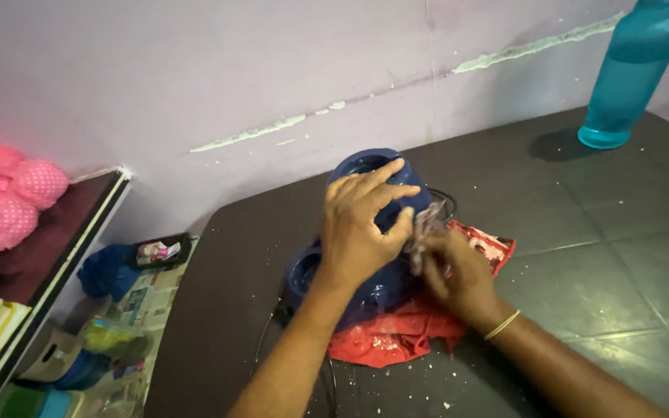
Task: The person wipes the exterior and interior openings of a blue Prestige blender jar with a cloth. They rotate the jar to access different sides and continue wiping until the clip ends.
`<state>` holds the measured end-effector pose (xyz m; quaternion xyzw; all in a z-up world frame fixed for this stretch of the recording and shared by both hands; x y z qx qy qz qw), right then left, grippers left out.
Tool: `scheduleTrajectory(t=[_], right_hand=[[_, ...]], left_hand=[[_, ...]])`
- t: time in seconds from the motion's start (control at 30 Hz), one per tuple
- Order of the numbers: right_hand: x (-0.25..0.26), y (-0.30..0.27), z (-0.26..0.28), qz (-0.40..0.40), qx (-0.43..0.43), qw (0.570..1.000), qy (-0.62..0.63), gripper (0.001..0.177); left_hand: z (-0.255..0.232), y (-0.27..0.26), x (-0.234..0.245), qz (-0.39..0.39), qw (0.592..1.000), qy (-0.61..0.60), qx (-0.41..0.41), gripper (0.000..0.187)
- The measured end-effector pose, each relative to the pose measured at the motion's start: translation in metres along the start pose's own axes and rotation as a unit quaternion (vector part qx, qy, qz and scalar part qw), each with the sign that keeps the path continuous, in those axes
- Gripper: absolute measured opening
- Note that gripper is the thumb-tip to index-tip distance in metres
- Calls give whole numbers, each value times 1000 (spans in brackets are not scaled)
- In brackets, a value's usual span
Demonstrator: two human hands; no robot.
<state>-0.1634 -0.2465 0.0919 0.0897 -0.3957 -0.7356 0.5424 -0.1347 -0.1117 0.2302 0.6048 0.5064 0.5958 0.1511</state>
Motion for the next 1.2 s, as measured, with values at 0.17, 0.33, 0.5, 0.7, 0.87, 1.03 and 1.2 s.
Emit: scheduleTrajectory(t=[0.17, 0.33, 0.5, 0.7, 0.87, 1.03, 1.2], right_hand=[[25, 5, -36, -75, -186, 978, -59, 18], [-2, 3, 22, -55, -32, 998, -21, 23], [-16, -6, 52, -24, 132, 984, -116, 20], [14, -4, -50, -87, -336, 937, 43, 5], [5, -8, -16, -90, -114, 989, -41, 16], [14, -17, -29, -79, -110, 988, -76, 18], [15, 0, -74, -50, -322, 932, 155, 14]], left_hand=[[-15, -9, 16, -65, 997, 26, -30, 30], [-1, -17, 14, -130, 991, -11, 11, 19], [2, -22, 14, -201, 979, -10, 27, 11], [3, -25, 17, -232, 972, -16, 21, 11], [8, -20, 20, -256, 966, -18, 46, 16], [13, -32, 19, -273, 958, -35, 82, 16], [7, -34, 26, -281, 954, -74, 77, 17]])
Point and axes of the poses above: each hand's wrist, its own y-axis towards the middle knuckle, its own x-axis out of the back of the hand, z = x × y, the point moved 8 cm from there along y, towards the middle knuckle, and after that the axes turned 4 degrees about -x, right-handed, at the moved point
